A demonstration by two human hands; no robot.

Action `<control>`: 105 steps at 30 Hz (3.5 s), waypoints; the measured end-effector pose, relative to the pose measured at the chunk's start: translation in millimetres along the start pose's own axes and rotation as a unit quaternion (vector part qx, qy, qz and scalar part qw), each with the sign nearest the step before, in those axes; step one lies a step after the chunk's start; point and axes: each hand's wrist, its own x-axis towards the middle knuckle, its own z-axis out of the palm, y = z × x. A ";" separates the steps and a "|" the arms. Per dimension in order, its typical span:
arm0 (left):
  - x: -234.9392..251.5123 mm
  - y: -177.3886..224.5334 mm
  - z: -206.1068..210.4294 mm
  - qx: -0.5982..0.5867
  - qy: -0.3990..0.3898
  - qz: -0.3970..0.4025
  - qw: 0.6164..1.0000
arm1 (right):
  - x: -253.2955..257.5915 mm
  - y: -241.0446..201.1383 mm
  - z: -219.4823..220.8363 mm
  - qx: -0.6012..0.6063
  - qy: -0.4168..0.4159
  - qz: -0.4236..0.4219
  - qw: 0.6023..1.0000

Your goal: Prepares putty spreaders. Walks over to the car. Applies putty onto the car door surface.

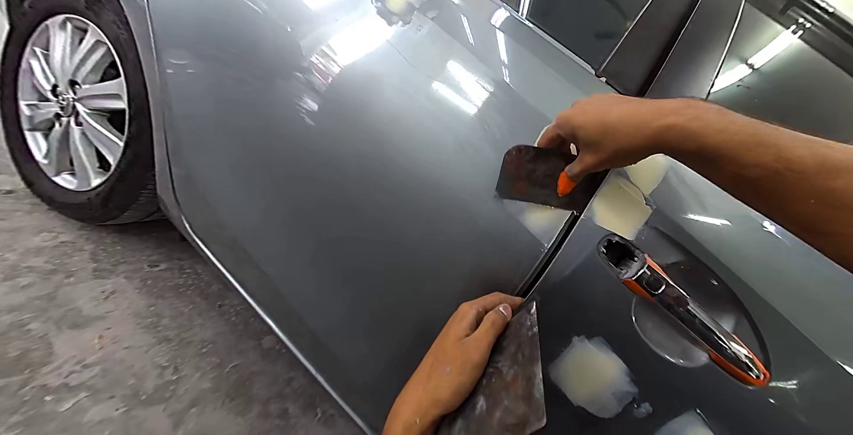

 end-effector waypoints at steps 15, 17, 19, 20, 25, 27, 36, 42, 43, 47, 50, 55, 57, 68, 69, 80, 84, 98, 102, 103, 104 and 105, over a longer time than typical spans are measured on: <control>-2.8 2.4 -1.2 0.016 0.006 -0.005 1.000 | 6.1 -29.0 12.5 -0.027 -0.017 -0.026 0.999; -2.9 2.4 -0.9 0.010 0.012 -0.005 1.000 | 6.4 -29.6 11.0 -0.027 0.002 -0.025 0.999; -2.7 2.4 -1.2 0.004 0.012 -0.005 1.000 | 8.0 -36.0 15.3 -0.038 -0.015 -0.033 0.999; -2.3 2.4 -0.9 0.000 0.011 -0.007 1.000 | 8.3 -39.0 16.4 -0.044 -0.026 -0.035 0.998; -2.0 1.5 2.4 -0.003 0.005 -0.022 1.000 | 8.5 -43.5 24.8 -0.038 -0.025 -0.036 0.998; -1.4 1.5 4.8 -0.001 0.003 -0.019 1.000 | 7.5 -51.4 27.6 -0.039 -0.047 -0.039 0.997; -0.8 -1.7 8.4 -0.061 0.039 -0.012 0.997 | -8.9 -71.6 31.3 0.056 0.095 -0.105 0.988; -9.9 18.7 16.9 -0.094 0.068 0.109 0.987 | -68.6 -105.9 68.0 0.217 0.144 -0.104 0.960; -11.6 20.1 16.1 -0.070 0.051 0.123 0.989 | -78.8 -103.3 75.4 0.250 0.136 -0.101 0.953; -19.3 24.5 13.5 0.001 0.001 0.151 0.988 | -116.7 -88.5 99.8 0.311 0.102 -0.117 0.938; -17.3 17.4 9.7 -0.005 0.001 0.161 0.987 | -140.0 -68.3 110.5 0.305 0.068 -0.099 0.945; -10.2 20.0 0.4 -0.029 0.105 0.072 0.991 | -180.6 -20.1 123.8 0.387 0.200 0.070 0.897; -7.3 17.1 -0.2 0.044 0.113 0.049 0.991 | -194.1 -5.3 119.1 0.443 0.244 0.178 0.844; -4.4 8.3 25.0 0.104 0.117 0.009 0.988 | -159.0 -9.0 131.4 0.405 0.361 0.308 0.781; -4.6 8.4 24.8 0.116 0.117 0.009 0.986 | -156.1 -10.0 129.1 0.381 0.362 0.310 0.792; -6.1 10.0 26.8 0.153 0.114 0.001 0.982 | -140.7 -22.4 121.0 0.362 0.355 0.375 0.776; -6.4 10.9 28.1 0.160 0.113 -0.003 0.981 | -134.2 -29.0 124.5 0.319 0.366 0.370 0.792; -8.1 17.8 25.1 0.195 0.088 -0.016 0.977 | -141.3 -34.3 143.2 0.281 0.412 0.351 0.793; -8.4 20.3 28.0 0.206 0.099 -0.014 0.973 | -135.4 -36.1 142.2 0.285 0.429 0.351 0.782; -8.7 20.1 28.6 0.207 0.099 -0.015 0.973 | -132.8 -36.6 140.2 0.280 0.430 0.351 0.783; -8.6 20.0 28.6 0.209 0.097 -0.017 0.973 | -131.2 -36.9 138.1 0.276 0.428 0.352 0.786; -8.5 20.3 27.8 0.210 0.094 -0.019 0.973 | -131.1 -37.0 137.0 0.274 0.423 0.353 0.788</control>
